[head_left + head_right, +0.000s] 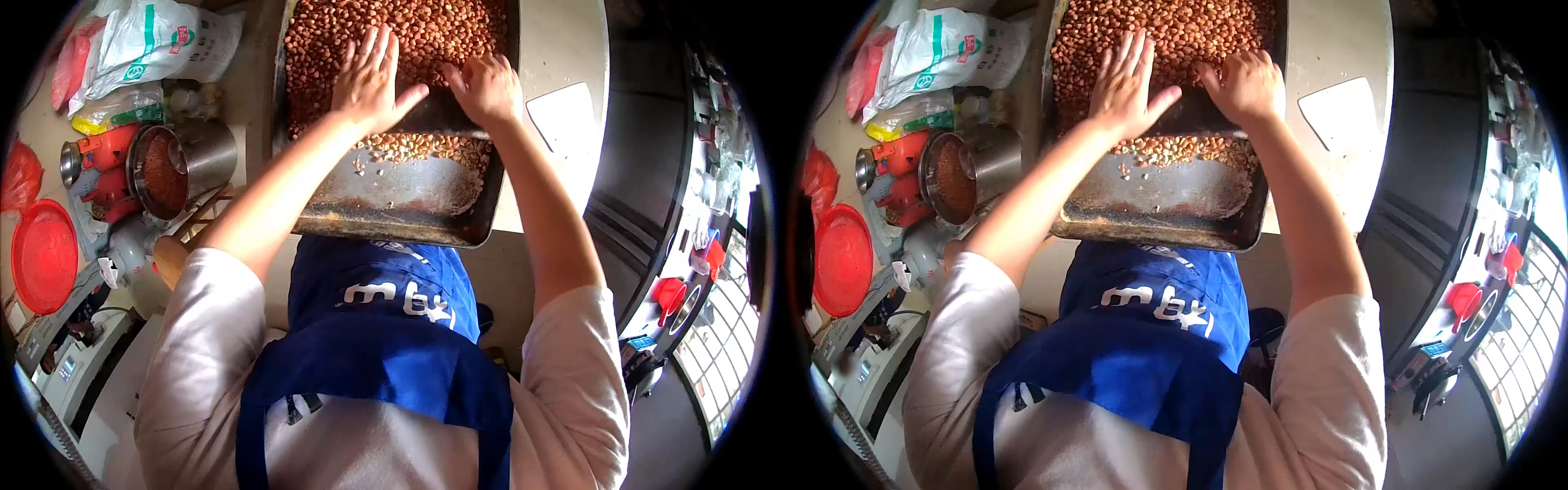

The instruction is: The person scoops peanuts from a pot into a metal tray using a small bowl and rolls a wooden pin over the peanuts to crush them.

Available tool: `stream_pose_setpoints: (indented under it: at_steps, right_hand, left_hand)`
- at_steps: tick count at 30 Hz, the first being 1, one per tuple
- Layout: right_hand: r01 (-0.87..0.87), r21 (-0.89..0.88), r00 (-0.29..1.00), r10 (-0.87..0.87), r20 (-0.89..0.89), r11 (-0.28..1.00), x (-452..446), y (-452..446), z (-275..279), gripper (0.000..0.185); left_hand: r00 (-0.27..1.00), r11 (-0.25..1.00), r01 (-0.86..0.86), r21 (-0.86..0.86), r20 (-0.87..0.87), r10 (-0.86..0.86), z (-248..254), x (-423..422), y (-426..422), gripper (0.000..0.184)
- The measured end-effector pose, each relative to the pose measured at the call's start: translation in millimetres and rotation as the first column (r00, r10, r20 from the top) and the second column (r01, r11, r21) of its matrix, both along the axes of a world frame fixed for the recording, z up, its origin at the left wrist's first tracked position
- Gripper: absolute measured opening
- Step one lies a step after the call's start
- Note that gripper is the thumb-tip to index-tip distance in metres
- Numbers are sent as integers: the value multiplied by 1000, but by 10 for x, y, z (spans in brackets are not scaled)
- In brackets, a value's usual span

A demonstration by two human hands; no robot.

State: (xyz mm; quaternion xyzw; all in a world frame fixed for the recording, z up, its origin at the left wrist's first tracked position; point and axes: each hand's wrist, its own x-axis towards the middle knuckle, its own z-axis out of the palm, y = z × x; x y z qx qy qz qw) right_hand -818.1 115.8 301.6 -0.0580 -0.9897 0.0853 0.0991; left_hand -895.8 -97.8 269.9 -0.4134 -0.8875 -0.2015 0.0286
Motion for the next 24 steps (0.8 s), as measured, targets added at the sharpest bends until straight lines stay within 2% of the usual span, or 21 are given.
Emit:
stream_pose_setpoints:
  at_steps: [2,4,6,7,9,10,12,13,14,15,16,17,18,20,22,24]
  right_hand:
    - [94,73,995,-92,-26,993,359,-203,52,42]
    - [47,1,999,-47,10,999,785,-353,62,44]
    - [-56,6,998,56,-13,998,1039,-466,182,65]
    - [-82,-8,996,82,26,997,1058,-457,233,69]
    - [-107,-55,988,113,110,993,974,-425,295,80]
    - [-111,-48,988,115,103,993,982,-411,315,80]
    - [-225,-38,974,225,13,974,1021,-318,298,75]
    - [-219,-158,976,215,-41,963,1179,-300,265,61]
    - [-106,-113,992,114,60,988,1453,-317,165,43]
    - [-153,-157,979,172,113,976,1750,-233,-138,32]
    - [-112,-107,950,138,282,988,2061,-286,-426,21]
    - [112,-247,812,55,582,962,2130,-414,-193,17]
    - [114,-248,810,55,584,962,2191,-558,-124,17]
    - [133,-41,626,-52,778,990,2153,-684,-45,19]
    - [136,1,626,-87,775,991,2109,-716,-145,19]
    - [161,36,622,-130,772,986,2097,-784,-291,19]
  left_hand:
    - [998,999,48,-24,-34,-49,43,318,-108,99]
    - [995,979,97,-180,-21,-102,125,794,-323,95]
    - [984,942,178,-285,47,-172,259,1012,-510,92]
    - [988,974,152,-169,39,-147,244,1007,-496,96]
    - [990,944,141,-300,61,-128,271,899,-425,93]
    - [992,930,127,-346,38,-121,307,857,-396,93]
    - [992,938,125,-323,33,-121,292,780,-359,95]
    - [990,928,112,-357,-36,-134,237,752,-333,94]
    - [986,915,95,-391,-92,-141,173,775,-332,93]
    - [986,913,107,-392,-76,-148,186,747,-321,84]
    - [987,917,99,-387,-79,-140,224,708,-289,84]
    - [992,906,108,-408,-19,-127,278,683,-265,82]
    - [992,894,124,-430,48,-115,340,696,-258,79]
    - [993,891,115,-439,60,-99,368,658,-234,84]
    - [994,888,107,-448,35,-102,428,646,-225,96]
    - [986,890,130,-436,155,-68,457,623,-192,86]
